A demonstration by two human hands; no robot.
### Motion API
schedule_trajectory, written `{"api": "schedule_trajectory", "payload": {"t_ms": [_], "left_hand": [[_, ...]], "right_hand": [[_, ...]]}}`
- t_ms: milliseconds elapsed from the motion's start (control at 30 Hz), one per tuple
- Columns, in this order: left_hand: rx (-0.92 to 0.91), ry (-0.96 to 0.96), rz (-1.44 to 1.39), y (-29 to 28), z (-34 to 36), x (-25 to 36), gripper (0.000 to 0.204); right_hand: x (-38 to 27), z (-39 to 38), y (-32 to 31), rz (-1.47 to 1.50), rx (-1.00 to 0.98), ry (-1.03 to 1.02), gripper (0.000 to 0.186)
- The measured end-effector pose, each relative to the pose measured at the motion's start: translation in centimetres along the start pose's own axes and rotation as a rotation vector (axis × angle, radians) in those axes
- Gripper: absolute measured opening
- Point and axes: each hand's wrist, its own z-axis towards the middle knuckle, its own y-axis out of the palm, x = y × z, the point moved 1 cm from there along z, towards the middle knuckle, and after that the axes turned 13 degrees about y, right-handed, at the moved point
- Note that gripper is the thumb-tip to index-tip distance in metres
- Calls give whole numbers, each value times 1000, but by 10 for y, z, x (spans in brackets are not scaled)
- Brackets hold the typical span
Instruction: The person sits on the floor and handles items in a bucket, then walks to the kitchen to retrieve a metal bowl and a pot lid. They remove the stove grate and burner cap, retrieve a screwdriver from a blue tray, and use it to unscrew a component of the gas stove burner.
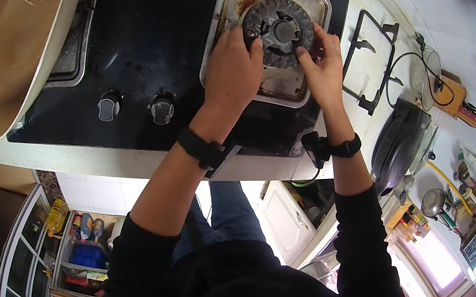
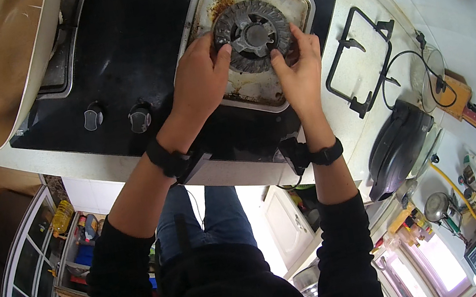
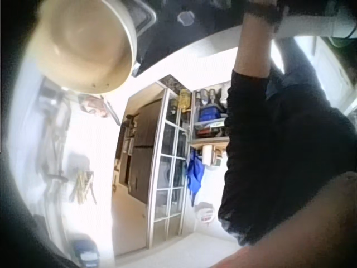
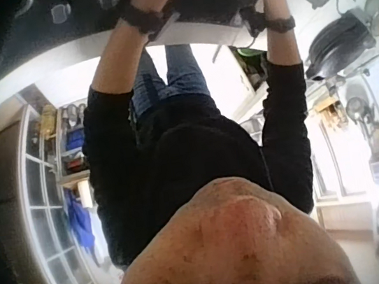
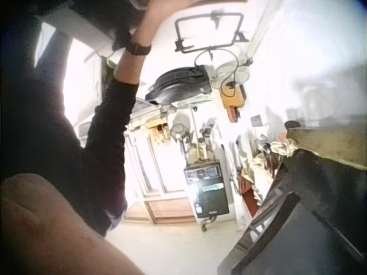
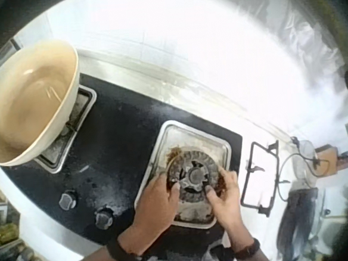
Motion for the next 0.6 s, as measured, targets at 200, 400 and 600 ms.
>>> {"api": "schedule_trajectory", "payload": {"t_ms": [200, 400, 600], "left_hand": [[-58, -92, -118, -4, 3, -4, 31], [-88, 6, 134, -8, 8, 5, 31], [-104, 11, 239, -3, 4, 9, 41]], "right_hand": [[-5, -3, 2, -68, 58, -59, 50], [-11, -2, 2, 235, 73, 92, 36], [-20, -1, -3, 247, 61, 101, 35]]}}
